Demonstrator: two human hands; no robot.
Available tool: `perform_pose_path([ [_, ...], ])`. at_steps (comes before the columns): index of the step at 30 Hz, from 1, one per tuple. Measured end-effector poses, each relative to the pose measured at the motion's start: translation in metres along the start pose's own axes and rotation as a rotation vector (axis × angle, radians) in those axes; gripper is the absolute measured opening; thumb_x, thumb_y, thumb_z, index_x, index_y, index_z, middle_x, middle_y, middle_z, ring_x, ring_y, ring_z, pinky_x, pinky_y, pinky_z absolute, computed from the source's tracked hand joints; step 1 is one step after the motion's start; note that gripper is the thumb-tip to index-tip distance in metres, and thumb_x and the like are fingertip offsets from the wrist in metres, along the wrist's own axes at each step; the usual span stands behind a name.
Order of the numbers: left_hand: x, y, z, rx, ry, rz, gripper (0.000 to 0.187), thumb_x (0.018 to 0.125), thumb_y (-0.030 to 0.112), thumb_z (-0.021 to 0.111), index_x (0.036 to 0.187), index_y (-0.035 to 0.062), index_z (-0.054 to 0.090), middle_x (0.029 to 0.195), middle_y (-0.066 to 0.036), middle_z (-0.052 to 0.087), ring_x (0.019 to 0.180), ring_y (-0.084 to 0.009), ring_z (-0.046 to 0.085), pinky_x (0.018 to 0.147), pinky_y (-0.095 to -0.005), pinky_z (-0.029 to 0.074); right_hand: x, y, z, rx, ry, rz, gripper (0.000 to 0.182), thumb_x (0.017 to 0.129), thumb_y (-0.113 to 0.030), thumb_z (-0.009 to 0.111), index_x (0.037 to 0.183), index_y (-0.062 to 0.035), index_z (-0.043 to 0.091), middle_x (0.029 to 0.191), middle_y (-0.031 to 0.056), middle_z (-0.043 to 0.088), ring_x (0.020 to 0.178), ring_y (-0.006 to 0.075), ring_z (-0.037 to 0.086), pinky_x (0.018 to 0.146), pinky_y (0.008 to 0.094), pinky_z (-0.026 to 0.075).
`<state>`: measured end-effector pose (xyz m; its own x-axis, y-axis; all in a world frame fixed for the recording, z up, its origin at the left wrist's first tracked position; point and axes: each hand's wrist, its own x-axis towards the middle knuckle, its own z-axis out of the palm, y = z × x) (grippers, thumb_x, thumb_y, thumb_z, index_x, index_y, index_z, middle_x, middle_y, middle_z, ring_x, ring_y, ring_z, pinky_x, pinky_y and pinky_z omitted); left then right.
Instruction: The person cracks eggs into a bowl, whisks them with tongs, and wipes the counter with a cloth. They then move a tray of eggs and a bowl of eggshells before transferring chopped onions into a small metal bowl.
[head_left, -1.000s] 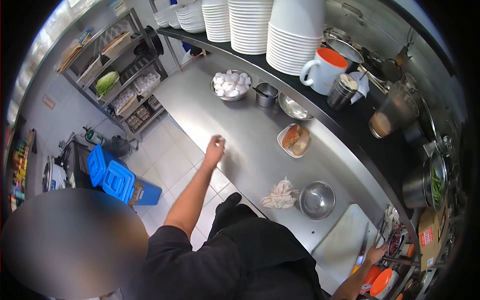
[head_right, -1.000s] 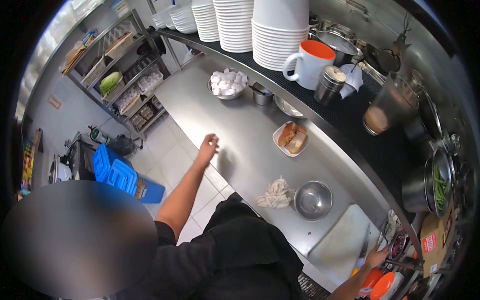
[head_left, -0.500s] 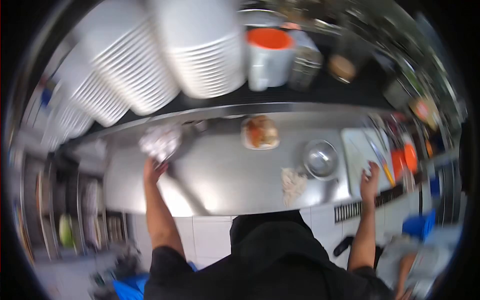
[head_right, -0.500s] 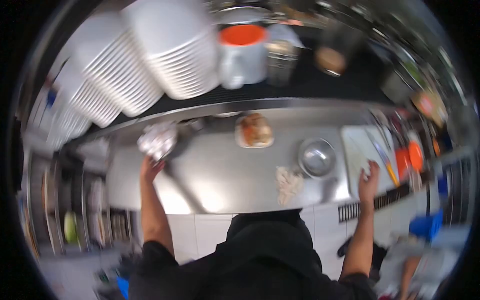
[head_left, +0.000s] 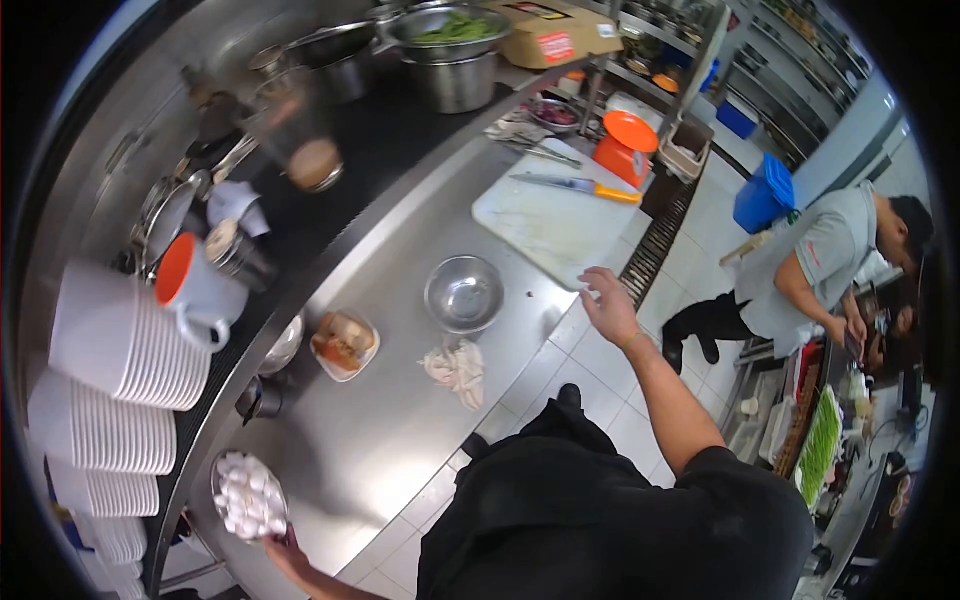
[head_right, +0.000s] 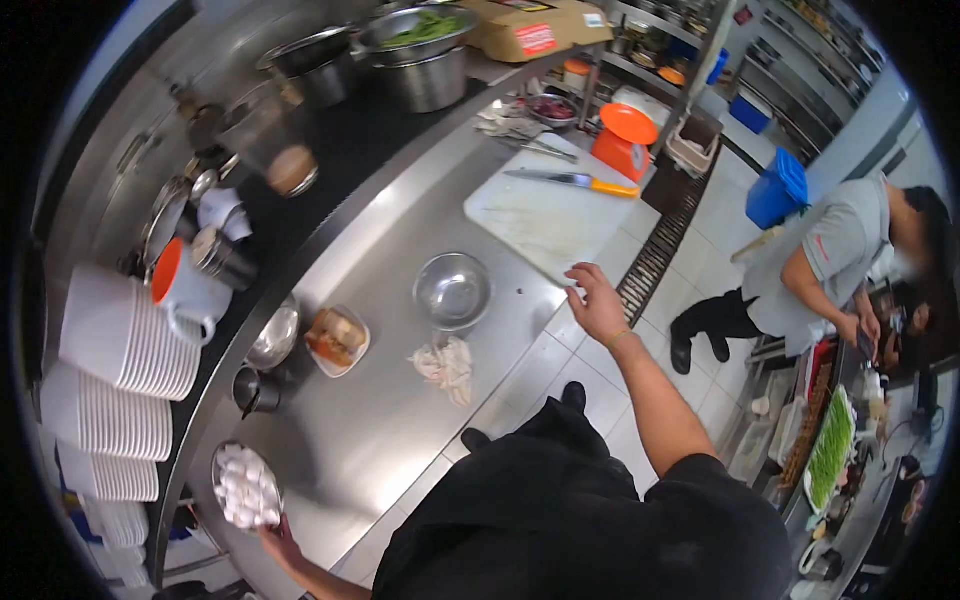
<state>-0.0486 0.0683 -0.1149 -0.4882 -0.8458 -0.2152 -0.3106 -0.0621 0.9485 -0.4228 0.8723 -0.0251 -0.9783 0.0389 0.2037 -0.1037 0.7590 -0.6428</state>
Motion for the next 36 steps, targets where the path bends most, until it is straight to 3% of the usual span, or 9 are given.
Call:
perform_pose_path([
  [2,-0.054,0.055,0.01,-0.229,0.139,-0.234,0.048,0.104,0.038,0.056,0.131,-0.0011,0.063,0.122,-0.012,0.064,0.111,-0.0242,0.063,0.096,-0.0405,0.06,0.001,0.01,-0.006,0.057,-0.004,0.004,0.027,0.096,-0.012,0.07,0.123,-0.0052,0.069,0.132,0.0126,0.064,0.101,0.0253,0.071,0.078,0.0346,0.062],
  [7,-0.146,0.091,0.019,-0.036,-0.008,-0.248,0.043,0.103,0.037,0.058,0.126,0.0026,0.066,0.117,-0.009,0.07,0.103,-0.0223,0.069,0.084,-0.0383,0.061,0.007,0.031,-0.017,0.311,-0.117,0.016,0.03,0.097,-0.01,0.069,0.126,-0.0052,0.068,0.132,0.0136,0.064,0.098,0.0227,0.071,0.079,0.0328,0.06],
  [9,-0.23,0.14,0.104,-0.055,-0.054,-0.237,0.04,0.103,0.034,0.058,0.127,0.0035,0.067,0.121,-0.009,0.072,0.106,-0.023,0.071,0.084,-0.0409,0.063,0.007,0.037,-0.024,0.418,-0.195,-0.054,0.032,0.097,-0.01,0.068,0.129,-0.0058,0.067,0.132,0.0132,0.064,0.095,0.0216,0.07,0.079,0.0324,0.06],
  [10,-0.269,0.163,0.155,-0.121,-0.033,-0.211,0.038,0.102,0.03,0.058,0.12,-0.0016,0.069,0.114,-0.012,0.074,0.099,-0.0221,0.074,0.081,-0.033,0.063,0.008,0.038,-0.029,0.475,-0.229,-0.089,0.033,0.097,-0.01,0.068,0.13,-0.0061,0.067,0.132,0.0131,0.063,0.094,0.0211,0.07,0.08,0.0323,0.059],
  [14,-0.36,0.193,0.298,-0.235,-0.219,-0.248,0.042,0.097,0.016,0.059,0.131,-0.0081,0.063,0.13,-0.015,0.07,0.115,-0.027,0.07,0.095,-0.0389,0.058,0.018,0.028,-0.078,0.699,-0.459,-0.062,0.036,0.099,-0.012,0.069,0.135,-0.0071,0.064,0.132,0.0108,0.063,0.092,0.0186,0.067,0.08,0.032,0.058],
  [21,-0.431,0.217,0.517,-0.159,-0.662,-0.309,0.042,0.097,0.011,0.055,0.133,-0.0104,0.06,0.128,-0.017,0.07,0.114,-0.0275,0.071,0.099,-0.0404,0.057,0.073,0.067,-0.162,0.921,-0.512,0.097,0.041,0.103,-0.017,0.067,0.142,-0.0063,0.059,0.125,0.0095,0.064,0.09,0.0131,0.063,0.079,0.0303,0.056],
  [25,-0.449,0.233,0.631,-0.012,-0.914,-0.346,0.041,0.1,0.012,0.054,0.136,-0.0064,0.059,0.124,-0.016,0.071,0.107,-0.0268,0.073,0.086,-0.0428,0.063,0.114,0.105,-0.218,0.838,-0.467,0.26,0.046,0.109,-0.02,0.058,0.152,-0.0047,0.049,0.13,0.0088,0.06,0.091,0.0105,0.062,0.074,0.0281,0.056],
  [33,-0.5,0.251,0.867,0.236,-1.221,-0.214,0.041,0.098,0.008,0.051,0.136,-0.0022,0.061,0.117,-0.012,0.072,0.097,-0.0184,0.073,0.08,-0.034,0.063,0.179,0.231,-0.28,0.498,-0.03,0.382,0.043,0.096,-0.005,0.063,0.138,-0.0018,0.056,0.112,0.0142,0.066,0.081,0.0202,0.065,0.073,0.0335,0.055],
  [36,-0.529,0.244,0.956,0.237,-1.412,-0.085,0.042,0.098,0.006,0.051,0.138,-0.0031,0.059,0.119,-0.012,0.071,0.097,-0.0188,0.073,0.08,-0.0336,0.063,0.199,0.286,-0.313,0.274,0.069,0.426,0.052,0.095,-0.004,0.064,0.145,-0.0045,0.051,0.121,0.0113,0.066,0.074,0.0099,0.059,0.067,0.0272,0.053],
])
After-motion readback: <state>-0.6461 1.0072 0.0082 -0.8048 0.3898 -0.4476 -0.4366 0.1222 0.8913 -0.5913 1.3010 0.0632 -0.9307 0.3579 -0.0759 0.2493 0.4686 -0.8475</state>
